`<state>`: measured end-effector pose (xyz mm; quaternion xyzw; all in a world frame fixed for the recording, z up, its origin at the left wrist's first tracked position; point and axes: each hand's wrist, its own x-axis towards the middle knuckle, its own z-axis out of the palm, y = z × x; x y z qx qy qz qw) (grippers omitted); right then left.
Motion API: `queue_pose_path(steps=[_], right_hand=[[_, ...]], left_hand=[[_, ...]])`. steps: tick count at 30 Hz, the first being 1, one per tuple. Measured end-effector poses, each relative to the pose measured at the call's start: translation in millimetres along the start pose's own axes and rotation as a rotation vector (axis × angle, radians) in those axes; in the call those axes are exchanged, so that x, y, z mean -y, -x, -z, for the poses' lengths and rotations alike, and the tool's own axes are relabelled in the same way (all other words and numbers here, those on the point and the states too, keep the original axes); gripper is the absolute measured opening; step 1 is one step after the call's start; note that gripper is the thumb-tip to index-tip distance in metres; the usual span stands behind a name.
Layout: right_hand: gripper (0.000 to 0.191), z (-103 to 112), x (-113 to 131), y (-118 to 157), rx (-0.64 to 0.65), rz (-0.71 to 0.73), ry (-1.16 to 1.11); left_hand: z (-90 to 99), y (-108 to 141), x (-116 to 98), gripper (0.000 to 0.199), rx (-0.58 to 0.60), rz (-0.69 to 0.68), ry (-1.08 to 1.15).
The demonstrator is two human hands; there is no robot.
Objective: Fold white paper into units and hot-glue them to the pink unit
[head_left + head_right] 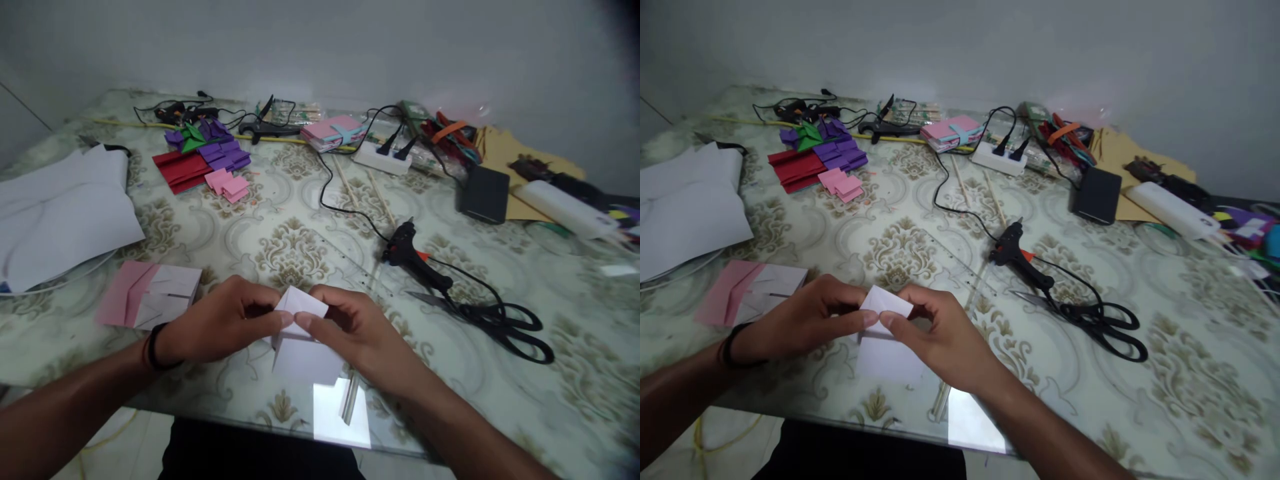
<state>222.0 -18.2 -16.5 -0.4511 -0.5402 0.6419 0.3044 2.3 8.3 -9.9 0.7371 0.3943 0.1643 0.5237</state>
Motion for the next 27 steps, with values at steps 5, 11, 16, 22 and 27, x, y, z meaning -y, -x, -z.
queue_pose_path(steps=[5, 11, 16, 22, 27], right_hand=[[0.035, 1.0, 1.3, 1.0, 0.006, 0.042, 0.046], [0.032, 0.8, -0.1, 1.1, 0.017, 0.121, 0.137], [0.033, 2.4, -0.6, 2.1, 0.016, 0.095, 0.074], [0.033, -1.1, 1.2, 1.3, -0.005, 0.081, 0.071], [0.03, -2.0, 1.2, 2.6, -0.035, 0.094, 0.088]], left_hand=[[-0.5, 1.8, -4.1, 0.044, 0.114, 0.041, 0.086], [0.6, 2.8, -5.7, 0.044, 0.117, 0.02, 0.133], [-0.5, 0.6, -6.3, 0.045, 0.087, -0.026, 0.08], [-3.1, 1.1, -6.9, 0.042, 0.072, -0.07, 0.028], [-2.8, 3.1, -9.5, 0.04, 0.093, -0.093, 0.039]])
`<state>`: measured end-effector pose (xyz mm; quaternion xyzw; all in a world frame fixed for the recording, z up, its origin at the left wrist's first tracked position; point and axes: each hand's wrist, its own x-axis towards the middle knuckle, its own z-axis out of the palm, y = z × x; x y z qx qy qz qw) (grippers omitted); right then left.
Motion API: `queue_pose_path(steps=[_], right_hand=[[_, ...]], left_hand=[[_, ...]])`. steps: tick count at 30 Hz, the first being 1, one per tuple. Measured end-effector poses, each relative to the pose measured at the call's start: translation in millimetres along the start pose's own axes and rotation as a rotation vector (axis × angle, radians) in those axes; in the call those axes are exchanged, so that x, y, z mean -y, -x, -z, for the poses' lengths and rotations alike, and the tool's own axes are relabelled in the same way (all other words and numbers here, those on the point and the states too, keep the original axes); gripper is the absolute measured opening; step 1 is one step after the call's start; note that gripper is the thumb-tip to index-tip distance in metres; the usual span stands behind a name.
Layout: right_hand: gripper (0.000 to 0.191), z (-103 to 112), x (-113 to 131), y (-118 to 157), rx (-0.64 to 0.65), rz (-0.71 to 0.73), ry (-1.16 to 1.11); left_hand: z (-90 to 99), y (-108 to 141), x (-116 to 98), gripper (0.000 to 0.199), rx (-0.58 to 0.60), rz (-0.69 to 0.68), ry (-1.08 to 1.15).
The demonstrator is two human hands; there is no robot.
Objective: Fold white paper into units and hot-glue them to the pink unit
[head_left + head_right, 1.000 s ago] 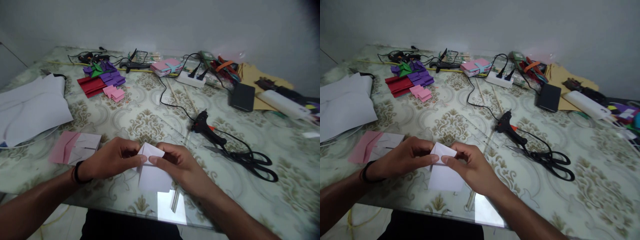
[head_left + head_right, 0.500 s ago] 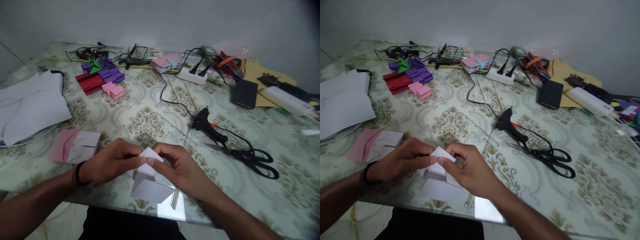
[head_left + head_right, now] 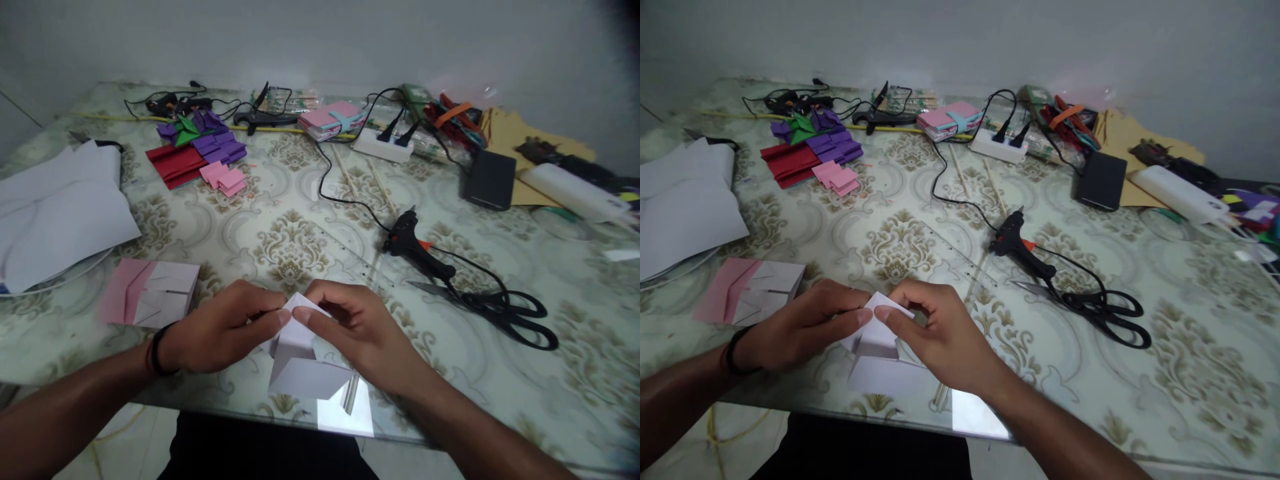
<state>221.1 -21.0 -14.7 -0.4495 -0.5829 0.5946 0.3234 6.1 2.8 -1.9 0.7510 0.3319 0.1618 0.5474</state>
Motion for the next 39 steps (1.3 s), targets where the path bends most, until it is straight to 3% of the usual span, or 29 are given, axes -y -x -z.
queue_pose_path(steps=[15, 21, 31, 34, 39], right_hand=[[0.026, 0.4, 1.2, 2.3, -0.001, 0.085, 0.0], [0.023, -1.0, 1.7, 0.7, -0.035, 0.173, 0.124], [0.029, 1.1, 1.5, 1.6, 0.029, 0.135, 0.063], [0.025, 1.2, 1.2, -0.9, 0.015, 0.108, 0.044], [0.015, 8.1, -4.2, -5.9, -0.054, 0.029, -0.112]], left_hand=[[-1.0, 2.6, 2.1, 0.039, 0.076, 0.032, 0.026], [0.3, 1.3, 1.3, 0.041, 0.065, 0.022, 0.018], [1.0, 1.8, 0.4, 0.041, 0.101, -0.009, -0.031], [1.9, 1.1, 1.9, 0.043, 0.026, -0.049, -0.06], [2.8, 0.7, 4.5, 0.044, -0.37, -0.031, -0.212]])
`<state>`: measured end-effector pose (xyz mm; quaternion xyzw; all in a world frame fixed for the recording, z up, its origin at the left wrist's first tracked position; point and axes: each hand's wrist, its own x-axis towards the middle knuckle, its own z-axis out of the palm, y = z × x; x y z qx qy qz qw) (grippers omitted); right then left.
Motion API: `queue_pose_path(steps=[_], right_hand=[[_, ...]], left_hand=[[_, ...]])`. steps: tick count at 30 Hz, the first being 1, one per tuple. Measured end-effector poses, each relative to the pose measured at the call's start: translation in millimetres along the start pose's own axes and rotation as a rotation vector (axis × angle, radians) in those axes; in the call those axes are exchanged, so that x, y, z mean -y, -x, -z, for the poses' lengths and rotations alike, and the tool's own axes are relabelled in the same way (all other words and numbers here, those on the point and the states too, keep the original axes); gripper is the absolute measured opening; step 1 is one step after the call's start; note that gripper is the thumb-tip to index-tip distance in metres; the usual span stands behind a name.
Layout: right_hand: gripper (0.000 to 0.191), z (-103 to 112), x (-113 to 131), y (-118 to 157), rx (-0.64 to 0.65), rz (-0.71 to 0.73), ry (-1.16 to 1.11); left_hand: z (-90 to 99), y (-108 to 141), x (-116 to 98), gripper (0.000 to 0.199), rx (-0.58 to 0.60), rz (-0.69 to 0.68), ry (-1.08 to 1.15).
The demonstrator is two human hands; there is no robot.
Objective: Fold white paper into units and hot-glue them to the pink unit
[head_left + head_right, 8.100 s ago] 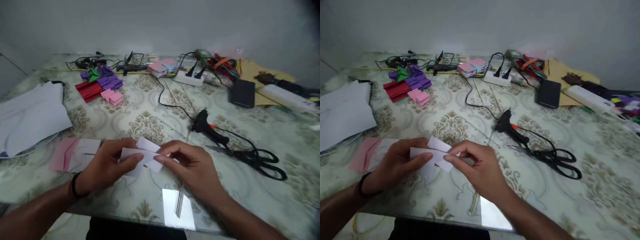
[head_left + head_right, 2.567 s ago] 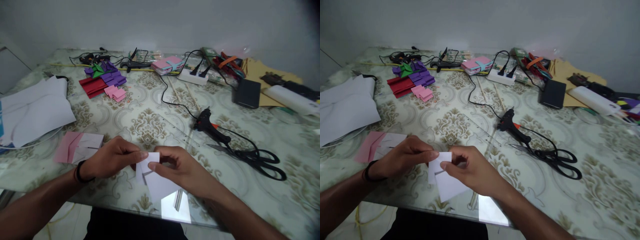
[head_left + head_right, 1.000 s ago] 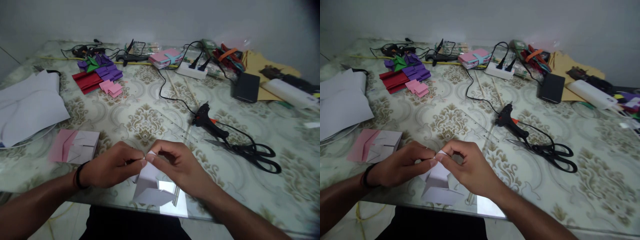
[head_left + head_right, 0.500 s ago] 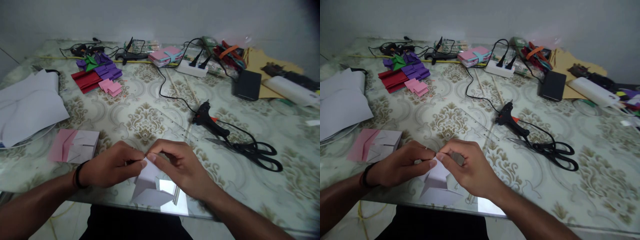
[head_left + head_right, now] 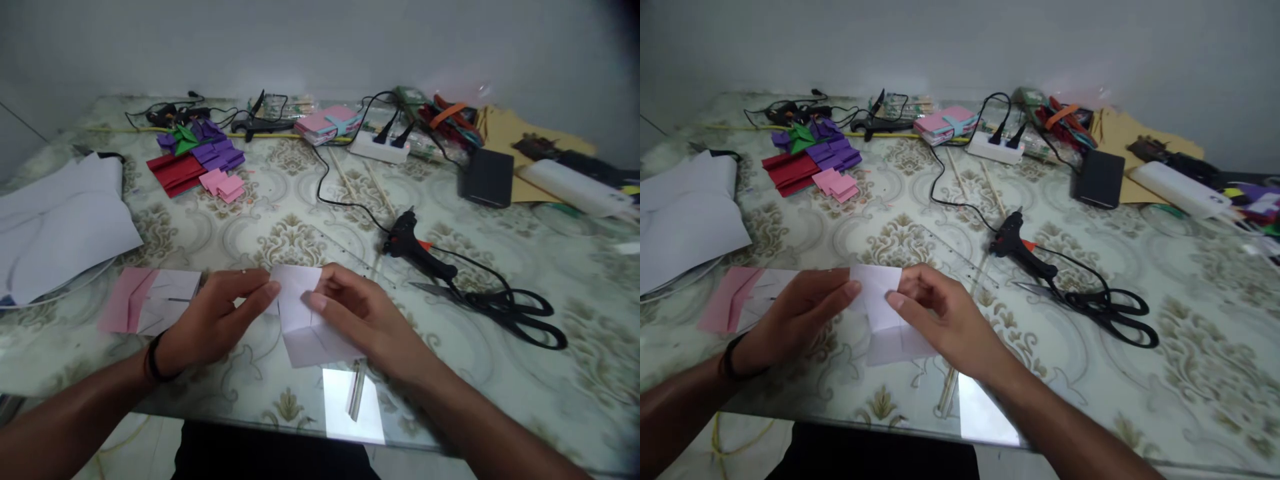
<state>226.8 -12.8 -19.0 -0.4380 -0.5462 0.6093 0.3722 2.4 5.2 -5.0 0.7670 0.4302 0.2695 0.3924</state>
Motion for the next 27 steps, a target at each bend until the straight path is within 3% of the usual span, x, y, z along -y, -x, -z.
queue_pose_path(steps=[3, 6, 8, 9, 11, 16, 27], right_hand=[[0.014, 5, -1, -2, -0.003, 0.019, 0.043], [0.012, 6, 0, -2, -0.034, 0.088, 0.215], [0.01, 6, 0, -1, -0.066, 0.199, 0.358], [0.01, 5, -1, -1, -0.078, 0.273, 0.422], [0.01, 4, -3, -1, -0.089, 0.426, 0.517], [0.009, 3, -10, -1, -0.102, 0.622, 0.646], [0.009, -2, -9, 1, -0.117, 0.696, 0.709]], left_hand=[[-1.1, 1, 3, 0.043, -0.084, 0.0, -0.025], [-3.9, 1, 8, 0.014, -0.131, -0.08, 0.058], [-5.5, 0, 11, 0.047, -0.221, -0.256, 0.001], [-6.0, 0, 12, 0.052, -0.257, -0.351, -0.085], [-6.1, -1, 13, 0.038, -0.275, -0.469, -0.293], [-6.1, 1, 11, 0.031, -0.332, -0.538, -0.532], [-6.8, 2, 9, 0.018, -0.299, -0.573, -0.552]])
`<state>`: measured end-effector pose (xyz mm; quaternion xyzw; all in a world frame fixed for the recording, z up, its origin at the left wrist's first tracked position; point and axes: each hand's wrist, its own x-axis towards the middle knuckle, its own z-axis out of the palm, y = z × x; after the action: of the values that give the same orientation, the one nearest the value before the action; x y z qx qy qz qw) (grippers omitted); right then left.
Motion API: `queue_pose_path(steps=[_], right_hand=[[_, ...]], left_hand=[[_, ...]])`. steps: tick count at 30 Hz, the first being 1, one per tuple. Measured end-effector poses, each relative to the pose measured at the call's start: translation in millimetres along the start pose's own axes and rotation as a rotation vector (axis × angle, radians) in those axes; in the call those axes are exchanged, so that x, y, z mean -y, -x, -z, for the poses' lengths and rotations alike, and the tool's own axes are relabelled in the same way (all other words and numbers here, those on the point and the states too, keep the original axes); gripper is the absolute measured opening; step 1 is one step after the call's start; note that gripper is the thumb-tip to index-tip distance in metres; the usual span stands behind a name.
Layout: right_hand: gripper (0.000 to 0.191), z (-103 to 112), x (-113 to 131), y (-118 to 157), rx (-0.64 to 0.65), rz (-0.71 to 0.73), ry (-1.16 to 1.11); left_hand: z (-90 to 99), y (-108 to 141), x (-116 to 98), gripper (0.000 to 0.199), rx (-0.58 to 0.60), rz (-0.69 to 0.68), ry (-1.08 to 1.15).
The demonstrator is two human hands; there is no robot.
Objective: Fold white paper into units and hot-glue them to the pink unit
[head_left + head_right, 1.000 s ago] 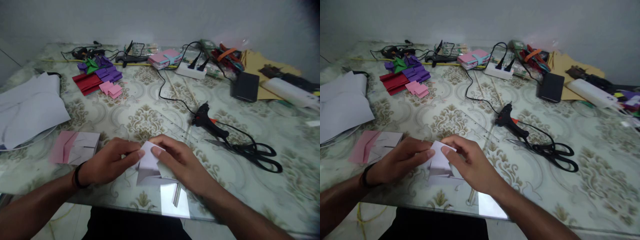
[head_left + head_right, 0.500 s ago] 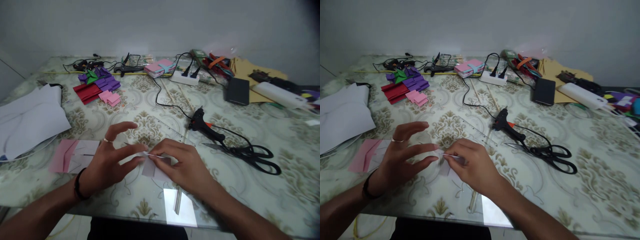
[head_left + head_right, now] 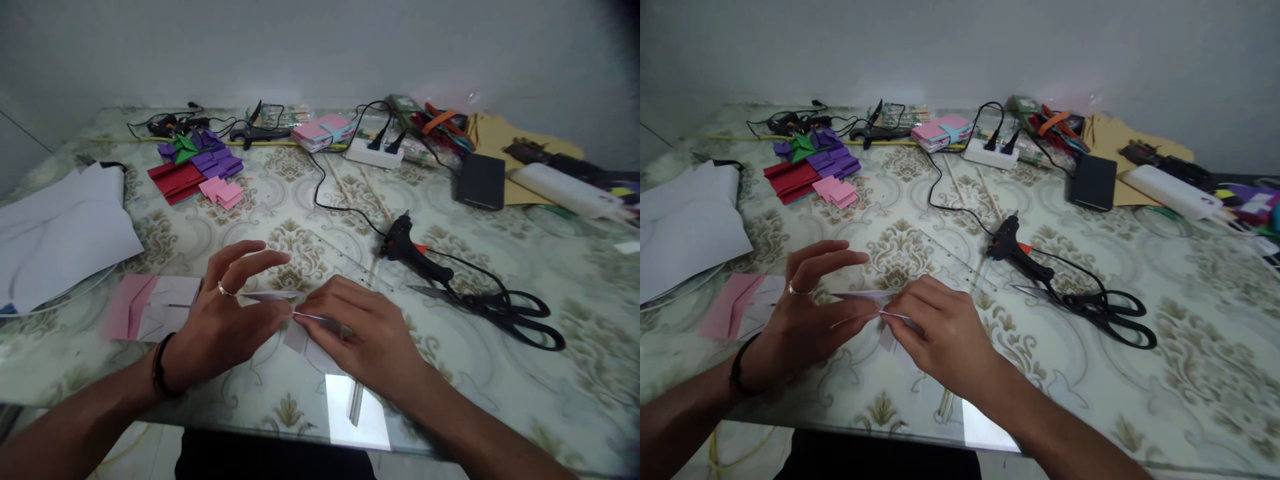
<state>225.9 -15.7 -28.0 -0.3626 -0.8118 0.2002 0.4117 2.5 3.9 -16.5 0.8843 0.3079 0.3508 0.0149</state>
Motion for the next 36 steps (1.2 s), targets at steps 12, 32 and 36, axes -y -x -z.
queue_pose_path(steps=[12, 32, 36], right_hand=[[0.009, 0, 3, -2, 0.031, 0.03, 0.026], [0.008, 23, -10, -11, 0.073, -0.146, -0.1], [0.01, 9, -5, -6, 0.192, -0.082, -0.134]], left_hand=[[0.9, -2, -9, 0.016, 0.018, -0.001, -0.01], [8.1, -10, 4, 0.015, 0.131, 0.055, 0.08], [1.1, -6, -2, 0.015, 0.177, 0.076, 0.138]])
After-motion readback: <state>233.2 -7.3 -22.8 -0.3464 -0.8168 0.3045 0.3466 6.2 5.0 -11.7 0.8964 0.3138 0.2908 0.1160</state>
